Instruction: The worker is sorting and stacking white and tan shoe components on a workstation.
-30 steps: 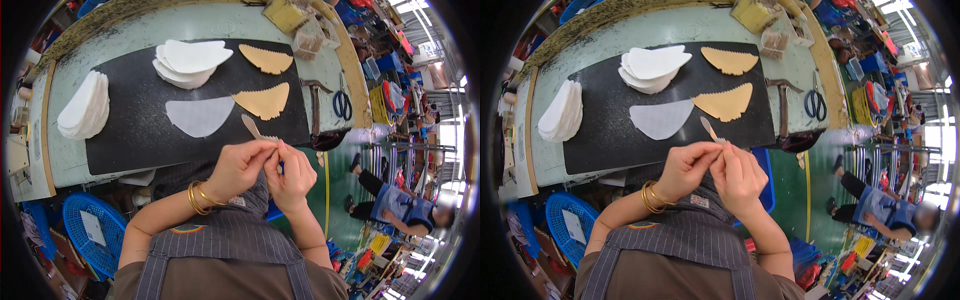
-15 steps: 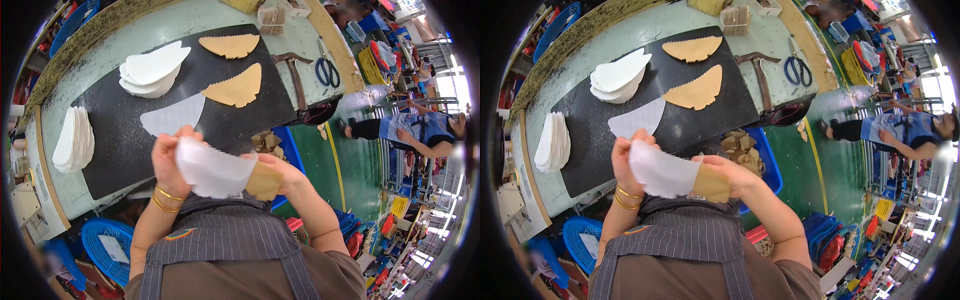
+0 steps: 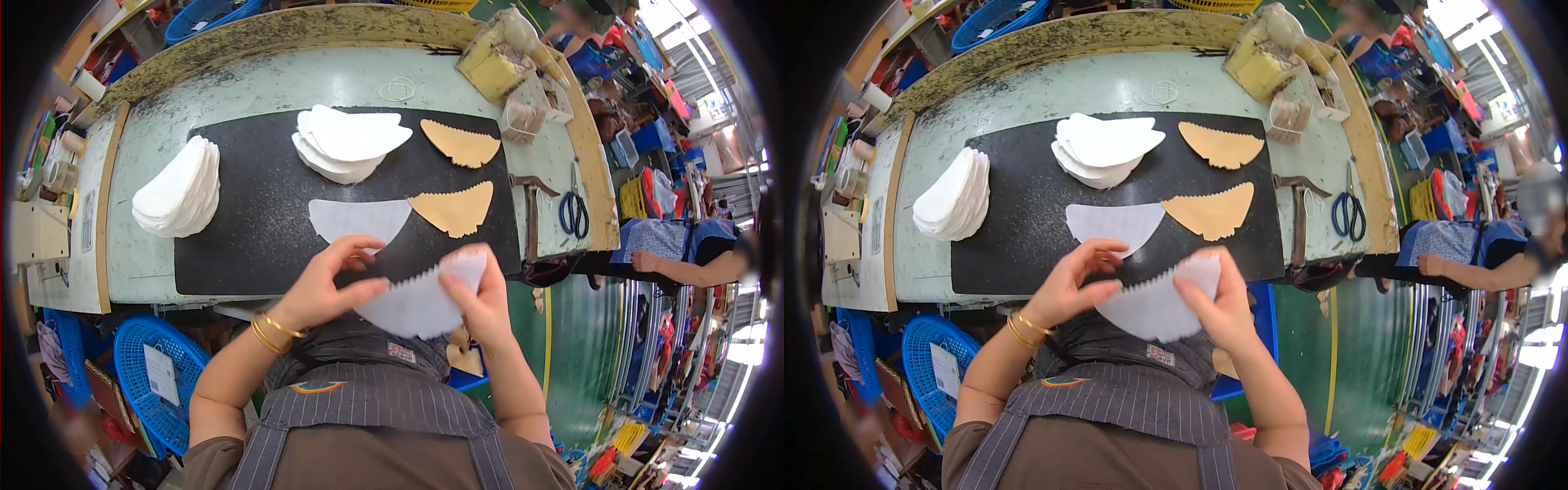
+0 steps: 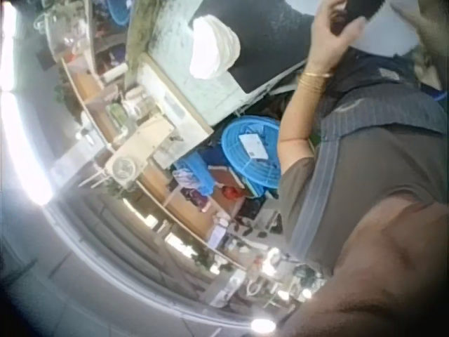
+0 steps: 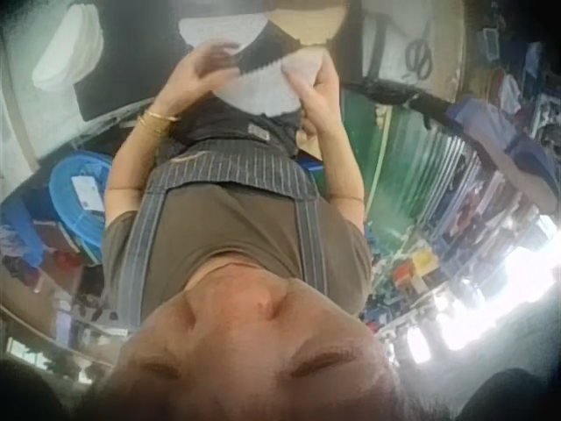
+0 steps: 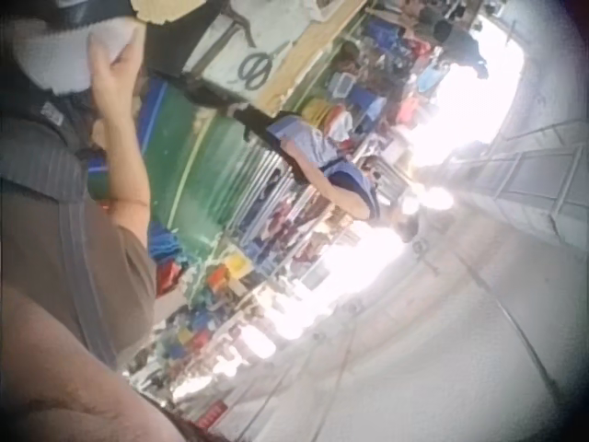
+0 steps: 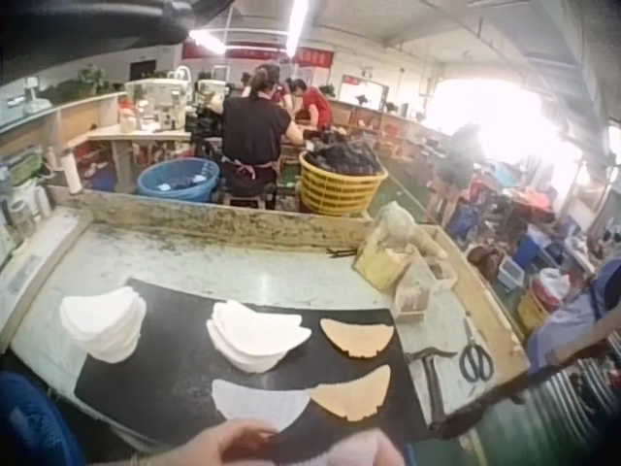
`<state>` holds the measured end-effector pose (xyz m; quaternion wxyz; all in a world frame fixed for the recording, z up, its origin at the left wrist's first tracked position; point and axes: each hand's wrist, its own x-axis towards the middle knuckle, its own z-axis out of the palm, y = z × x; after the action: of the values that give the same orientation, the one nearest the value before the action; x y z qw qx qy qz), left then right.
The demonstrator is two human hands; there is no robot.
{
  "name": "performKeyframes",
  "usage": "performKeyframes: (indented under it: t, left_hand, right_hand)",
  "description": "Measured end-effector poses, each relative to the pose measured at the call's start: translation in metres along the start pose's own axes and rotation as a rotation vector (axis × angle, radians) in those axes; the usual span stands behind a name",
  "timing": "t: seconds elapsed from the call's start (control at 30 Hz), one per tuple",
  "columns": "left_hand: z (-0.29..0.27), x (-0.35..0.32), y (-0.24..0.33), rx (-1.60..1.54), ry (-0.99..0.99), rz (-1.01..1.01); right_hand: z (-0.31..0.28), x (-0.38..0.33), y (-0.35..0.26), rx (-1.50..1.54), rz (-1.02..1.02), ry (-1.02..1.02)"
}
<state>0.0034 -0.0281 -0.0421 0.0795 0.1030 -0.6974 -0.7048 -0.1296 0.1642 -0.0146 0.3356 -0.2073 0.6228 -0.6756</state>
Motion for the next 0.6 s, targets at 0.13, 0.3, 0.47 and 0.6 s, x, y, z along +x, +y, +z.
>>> performKeyframes:
  t: [0.13,0.3,0.47,0.6]
  left_hand:
    - [-0.027,0.018,-0.011,-0.391,0.295,-0.143]
    - [-0.059,0.044,-0.034,0.213,0.473,-0.097]
    - [-0.061,0.050,-0.033,0.394,0.489,-0.106]
    - [-0.054,0.052,-0.029,0.488,0.469,-0.085]
  right_hand:
    - [0.021,0.069,0.027,-0.063,-0.129,0.022]
    - [0.035,0.109,0.067,-0.536,-0.238,-0.005]
    - [0.035,0.118,0.065,-0.622,-0.194,-0.040]
    - [0.033,0.115,0.072,-0.747,-0.352,-0.029]
